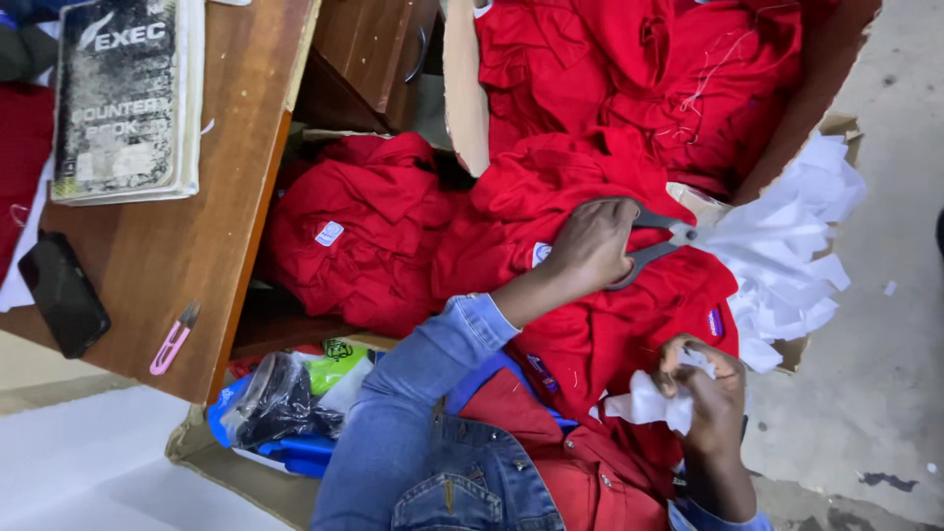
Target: The person sits on a low chair and uses scissors to cut white paper pieces from red garments. They repeatedly pick up a garment, cut the paper, and place the garment back into a pile on their lap.
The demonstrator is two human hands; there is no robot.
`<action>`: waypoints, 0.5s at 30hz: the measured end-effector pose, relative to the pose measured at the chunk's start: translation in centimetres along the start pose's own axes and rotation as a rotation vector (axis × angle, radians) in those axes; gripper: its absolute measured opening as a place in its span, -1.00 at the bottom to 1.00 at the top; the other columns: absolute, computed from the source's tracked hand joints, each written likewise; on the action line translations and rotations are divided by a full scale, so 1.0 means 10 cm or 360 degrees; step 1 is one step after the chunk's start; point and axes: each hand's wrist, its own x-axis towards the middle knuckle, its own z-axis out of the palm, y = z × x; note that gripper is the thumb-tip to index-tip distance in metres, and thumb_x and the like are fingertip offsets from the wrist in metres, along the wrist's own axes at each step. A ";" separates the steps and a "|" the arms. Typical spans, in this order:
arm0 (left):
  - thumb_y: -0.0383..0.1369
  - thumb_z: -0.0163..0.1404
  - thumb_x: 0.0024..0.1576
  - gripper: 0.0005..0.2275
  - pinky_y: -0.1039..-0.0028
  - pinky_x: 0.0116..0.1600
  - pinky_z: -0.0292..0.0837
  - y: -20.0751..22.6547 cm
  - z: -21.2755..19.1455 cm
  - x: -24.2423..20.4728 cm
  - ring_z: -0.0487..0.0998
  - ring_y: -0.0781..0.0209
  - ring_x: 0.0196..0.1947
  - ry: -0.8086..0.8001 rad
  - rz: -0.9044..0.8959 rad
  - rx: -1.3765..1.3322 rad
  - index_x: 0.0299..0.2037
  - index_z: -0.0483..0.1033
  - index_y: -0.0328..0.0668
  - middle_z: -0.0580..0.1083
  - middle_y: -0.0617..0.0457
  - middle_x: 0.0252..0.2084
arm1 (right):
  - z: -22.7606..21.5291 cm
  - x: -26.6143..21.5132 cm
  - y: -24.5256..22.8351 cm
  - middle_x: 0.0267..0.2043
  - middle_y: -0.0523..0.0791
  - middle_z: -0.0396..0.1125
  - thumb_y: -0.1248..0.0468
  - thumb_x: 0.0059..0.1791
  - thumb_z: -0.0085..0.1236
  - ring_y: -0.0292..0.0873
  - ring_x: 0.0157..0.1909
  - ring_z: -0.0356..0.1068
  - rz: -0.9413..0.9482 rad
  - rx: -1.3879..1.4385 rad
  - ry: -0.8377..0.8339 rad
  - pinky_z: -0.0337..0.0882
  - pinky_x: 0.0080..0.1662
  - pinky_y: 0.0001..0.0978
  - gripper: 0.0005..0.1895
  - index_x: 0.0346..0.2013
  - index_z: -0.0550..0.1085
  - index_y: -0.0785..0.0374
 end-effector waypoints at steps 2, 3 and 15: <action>-0.17 0.14 -0.12 -0.67 0.06 -0.16 0.45 0.01 -0.43 0.05 0.61 -0.22 -0.25 0.0031 -0.0166 -0.0176 -0.20 0.46 -0.11 0.57 -0.09 -0.29 | 0.05 0.00 -0.10 -0.59 -0.06 0.18 0.48 -0.23 -0.12 -0.26 -0.57 0.16 -0.0011 0.0007 -0.0048 0.12 -0.42 -0.50 -0.91 -0.52 0.39 0.36; 0.15 0.04 0.10 -0.60 0.04 -0.24 0.43 0.01 -0.64 0.07 0.66 -0.21 -0.24 0.0062 -0.0329 -0.0363 -0.21 0.50 0.02 0.60 -0.05 -0.29 | 0.08 0.01 -0.14 -0.62 -0.06 0.17 0.46 -0.20 -0.13 -0.25 -0.57 0.17 -0.0024 0.0008 -0.0088 0.12 -0.41 -0.50 -0.90 -0.51 0.39 0.35; -0.39 0.06 -0.03 -0.72 0.03 -0.22 0.15 -1.53 -2.90 -1.60 0.32 -0.23 -0.32 0.0740 -0.0633 0.1816 -0.15 0.39 -0.37 0.31 -0.22 -0.31 | 0.01 0.34 0.10 -0.53 -0.03 0.24 0.50 -0.19 -0.13 -0.26 -0.54 0.21 0.0107 0.0045 -0.0136 0.17 -0.41 -0.52 -0.82 -0.39 0.45 0.42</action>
